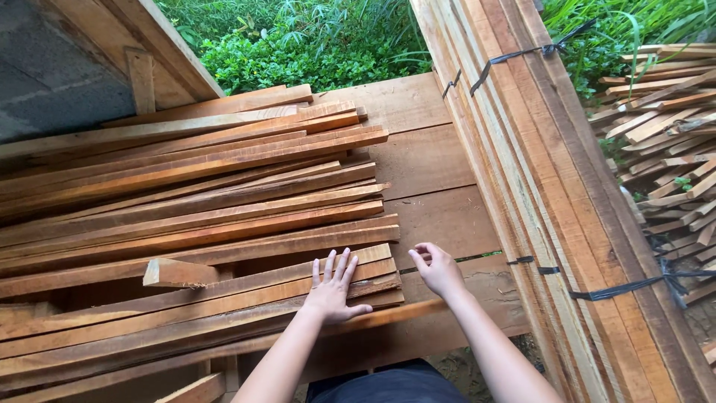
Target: The person aligns a stack of wooden planks on a wooden surface, then uses black plastic straps to tie the planks together. The person wraps the straps around the stack and secures them by hand.
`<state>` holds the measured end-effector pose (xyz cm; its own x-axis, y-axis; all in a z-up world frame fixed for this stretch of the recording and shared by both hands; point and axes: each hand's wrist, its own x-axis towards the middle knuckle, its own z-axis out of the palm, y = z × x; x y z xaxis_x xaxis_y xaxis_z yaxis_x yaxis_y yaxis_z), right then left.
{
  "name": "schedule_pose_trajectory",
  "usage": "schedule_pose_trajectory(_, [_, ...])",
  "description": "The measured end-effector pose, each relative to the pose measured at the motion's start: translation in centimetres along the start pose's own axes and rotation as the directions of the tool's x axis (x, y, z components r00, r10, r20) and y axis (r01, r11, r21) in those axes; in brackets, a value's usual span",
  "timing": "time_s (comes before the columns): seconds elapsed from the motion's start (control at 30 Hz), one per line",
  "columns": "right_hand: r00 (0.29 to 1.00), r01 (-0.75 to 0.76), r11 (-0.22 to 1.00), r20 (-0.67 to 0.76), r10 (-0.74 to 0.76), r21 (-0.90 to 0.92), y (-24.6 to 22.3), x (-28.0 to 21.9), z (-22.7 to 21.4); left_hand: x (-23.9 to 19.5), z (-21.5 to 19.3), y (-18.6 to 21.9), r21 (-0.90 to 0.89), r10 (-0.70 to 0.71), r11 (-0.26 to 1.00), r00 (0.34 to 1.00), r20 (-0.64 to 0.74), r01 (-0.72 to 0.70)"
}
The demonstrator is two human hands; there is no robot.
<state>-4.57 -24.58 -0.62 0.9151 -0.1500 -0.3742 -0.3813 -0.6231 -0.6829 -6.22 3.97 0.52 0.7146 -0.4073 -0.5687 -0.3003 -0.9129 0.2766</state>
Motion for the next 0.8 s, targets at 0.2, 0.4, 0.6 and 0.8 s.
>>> schedule_pose_trajectory(0.2, [0.978, 0.201, 0.976, -0.041, -0.205, -0.08, -3.2, -2.7, 2.0, -0.8, -1.8, 0.4, 0.061, 0.013, 0.998, 0.999, 0.029, -0.015])
schedule_pose_trajectory(0.4, [0.812, 0.552, 0.776, -0.013, -0.583, -0.304, -8.7, -7.3, 7.3, -3.7, -3.5, -3.3, 0.036, -0.088, 0.995, 0.995, -0.041, 0.09])
schedule_pose_trajectory(0.6, [0.696, 0.7, 0.644, 0.097, -0.711, -0.308, -14.6, -11.8, 16.1, -11.1, -4.1, -16.4, -0.22, -0.118, 0.97, 0.99, -0.073, 0.099])
schedule_pose_trajectory(0.8, [0.786, 0.611, 0.632, 0.274, -0.554, -0.477, -18.1, -14.8, 25.3, -19.3, -2.8, -28.2, -0.338, -0.182, 0.926, 0.983, -0.004, 0.17])
